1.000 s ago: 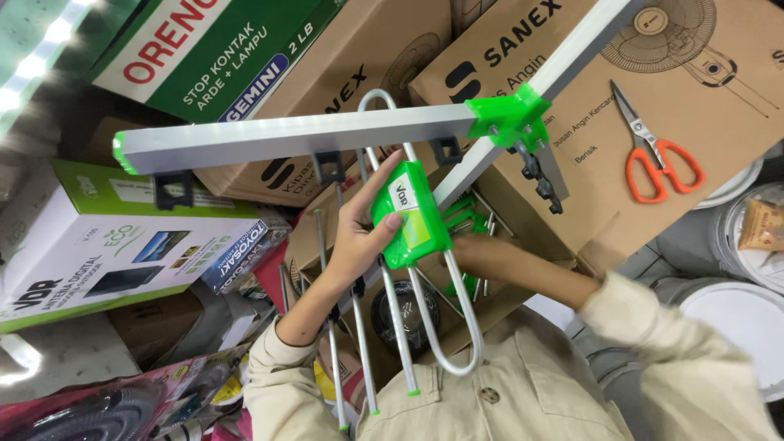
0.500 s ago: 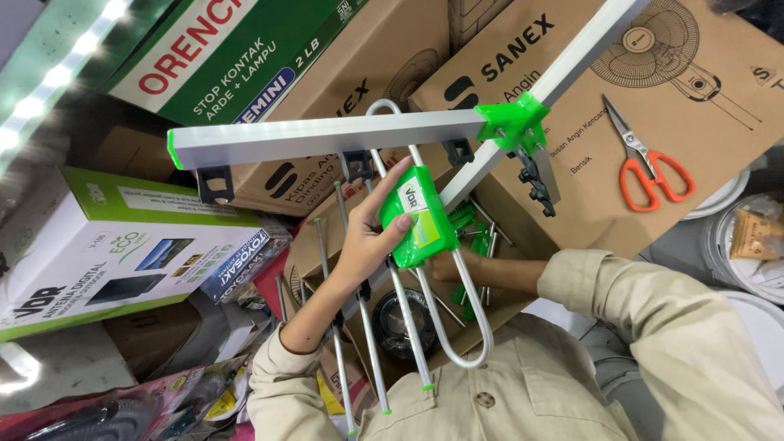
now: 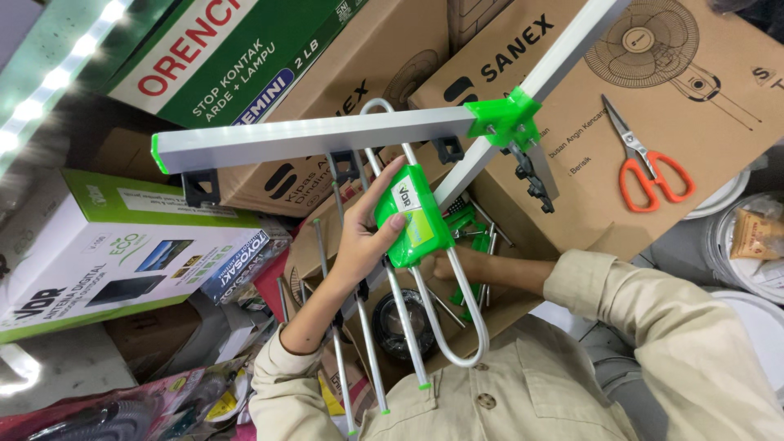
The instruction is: The person assembles a digital antenna by connecting several silver metal poles with green plastic joints. They then attach a green antenna head unit to the assembled frame and secure it with a screw.
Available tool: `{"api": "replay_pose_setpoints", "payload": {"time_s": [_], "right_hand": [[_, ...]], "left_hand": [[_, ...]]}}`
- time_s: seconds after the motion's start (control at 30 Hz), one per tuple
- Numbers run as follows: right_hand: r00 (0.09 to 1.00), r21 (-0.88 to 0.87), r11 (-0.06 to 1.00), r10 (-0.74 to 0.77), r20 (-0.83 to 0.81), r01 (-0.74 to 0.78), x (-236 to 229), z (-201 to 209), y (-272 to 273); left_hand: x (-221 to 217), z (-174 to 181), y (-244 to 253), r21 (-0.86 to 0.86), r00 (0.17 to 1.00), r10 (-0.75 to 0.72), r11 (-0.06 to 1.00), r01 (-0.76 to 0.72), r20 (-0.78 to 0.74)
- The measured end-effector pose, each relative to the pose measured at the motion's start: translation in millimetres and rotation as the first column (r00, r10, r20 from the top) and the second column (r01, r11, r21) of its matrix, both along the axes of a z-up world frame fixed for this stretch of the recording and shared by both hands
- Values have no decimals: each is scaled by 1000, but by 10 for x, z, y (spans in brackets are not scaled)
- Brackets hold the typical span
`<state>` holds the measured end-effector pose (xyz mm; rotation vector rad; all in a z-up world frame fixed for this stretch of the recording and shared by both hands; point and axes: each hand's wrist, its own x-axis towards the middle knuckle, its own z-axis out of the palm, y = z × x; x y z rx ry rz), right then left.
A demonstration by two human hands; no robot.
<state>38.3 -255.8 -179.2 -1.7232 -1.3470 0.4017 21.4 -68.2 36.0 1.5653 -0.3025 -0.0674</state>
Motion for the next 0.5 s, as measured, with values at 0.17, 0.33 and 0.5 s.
{"api": "replay_pose_setpoints", "payload": {"time_s": [0.17,0.33,0.5], "right_hand": [[927,-605,791,286,241,-86,82,302,19],[959,-63,998,-34,-283,17,169,600,-415],[276,320,743,187,-943,588,-116,198,-910]], "left_hand": [[-10,26,44,6,1000,17,1000,-17,8],[-43,81,78,4,999,34,999,-34,17],[-63,100,109,-22,999,34,999,-34,21]]}}
